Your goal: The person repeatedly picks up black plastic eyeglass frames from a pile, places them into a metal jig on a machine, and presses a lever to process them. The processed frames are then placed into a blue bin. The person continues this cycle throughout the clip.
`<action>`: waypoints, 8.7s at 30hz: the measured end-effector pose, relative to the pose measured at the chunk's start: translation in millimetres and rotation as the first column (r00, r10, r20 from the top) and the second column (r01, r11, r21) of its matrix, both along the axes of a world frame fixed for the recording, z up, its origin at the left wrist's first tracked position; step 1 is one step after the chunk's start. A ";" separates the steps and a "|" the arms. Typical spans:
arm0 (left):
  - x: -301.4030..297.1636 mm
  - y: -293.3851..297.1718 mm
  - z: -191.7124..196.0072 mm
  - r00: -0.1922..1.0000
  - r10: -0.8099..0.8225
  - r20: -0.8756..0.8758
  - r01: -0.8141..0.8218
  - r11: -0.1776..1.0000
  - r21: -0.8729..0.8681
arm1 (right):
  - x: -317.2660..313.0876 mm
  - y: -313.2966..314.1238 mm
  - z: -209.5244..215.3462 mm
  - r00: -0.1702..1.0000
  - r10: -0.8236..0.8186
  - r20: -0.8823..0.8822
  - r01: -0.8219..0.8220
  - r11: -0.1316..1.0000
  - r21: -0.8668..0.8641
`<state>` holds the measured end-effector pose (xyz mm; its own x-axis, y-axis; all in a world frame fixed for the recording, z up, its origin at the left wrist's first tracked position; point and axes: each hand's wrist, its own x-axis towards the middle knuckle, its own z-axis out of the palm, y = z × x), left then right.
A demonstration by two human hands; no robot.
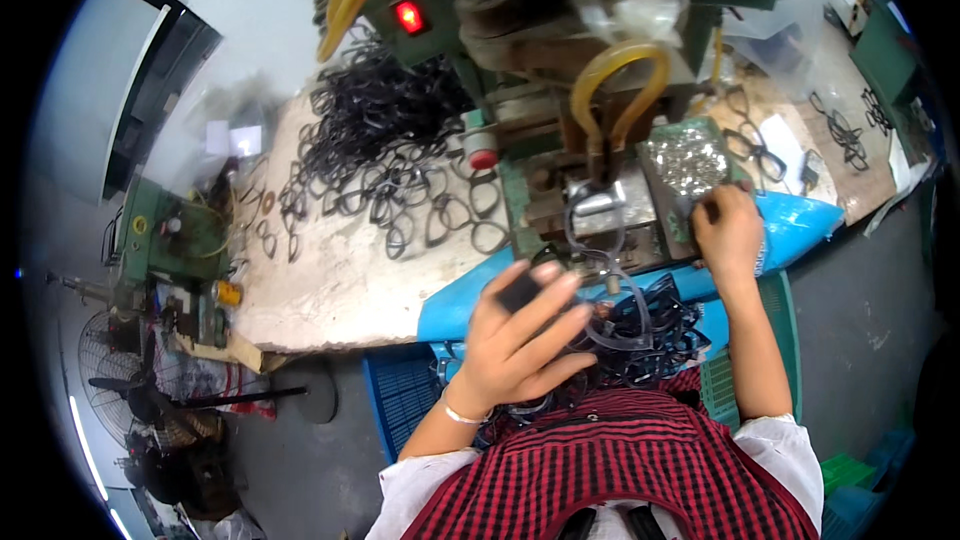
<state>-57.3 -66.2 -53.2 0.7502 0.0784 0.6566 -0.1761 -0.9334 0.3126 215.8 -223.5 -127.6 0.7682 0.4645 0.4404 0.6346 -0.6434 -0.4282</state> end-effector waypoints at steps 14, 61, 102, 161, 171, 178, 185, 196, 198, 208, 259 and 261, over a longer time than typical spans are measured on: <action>28.3 194.7 -93.2 0.487 0.800 -0.352 -0.830 0.549 0.098 | -10.6 20.9 3.8 0.975 0.189 -0.120 -0.129 0.913 0.387; 65.0 28.7 14.2 0.973 -0.226 0.052 0.226 0.974 0.020 | 19.1 -24.1 -4.2 0.932 0.185 -0.311 0.023 0.827 0.562; 5.7 210.3 -87.2 0.601 0.799 -0.024 -0.790 0.598 0.132 | -28.6 26.8 77.3 0.907 0.410 -0.096 -0.292 0.777 0.558; -24.5 176.2 -29.3 0.746 0.654 -0.121 -0.622 0.751 0.222 | -3.0 2.3 7.5 0.989 0.148 0.031 -0.148 0.913 0.379; -25.5 204.3 -87.8 0.858 0.508 -0.074 -0.501 0.800 -0.330 | -10.0 -71.6 1.2 0.995 -0.091 -0.039 0.098 0.945 0.313; 14.0 158.9 -48.4 0.874 0.458 0.160 -0.146 0.563 -0.813 | -37.1 23.4 84.3 0.891 0.455 -0.010 -0.372 0.742 0.558; 10.6 110.0 -70.5 0.901 0.434 0.008 -0.108 0.243 -0.964 | -60.5 73.3 69.6 0.667 0.667 -0.332 -0.119 0.536 0.836; 54.7 70.0 58.2 0.888 0.012 0.459 0.205 0.885 -0.419 | -77.5 74.5 93.9 0.504 0.730 -0.461 0.061 0.502 0.863; 57.5 73.0 55.7 0.883 -0.018 0.470 0.217 0.902 -0.372 | -88.5 64.5 104.7 0.468 0.755 -0.459 0.080 0.481 0.873; 67.4 35.7 22.0 0.956 -0.292 0.016 0.291 0.955 0.061 | 19.3 22.2 22.9 0.950 0.242 -0.200 0.002 0.634 0.773; 16.2 101.8 -39.5 0.936 0.342 0.077 -0.166 0.627 -0.761 | -55.6 72.0 71.8 0.658 0.679 -0.326 -0.177 0.560 0.810; 15.1 93.6 -33.8 0.920 0.391 0.020 -0.275 0.682 -0.677 | -56.1 72.1 67.3 0.686 0.633 -0.358 -0.103 0.572 0.814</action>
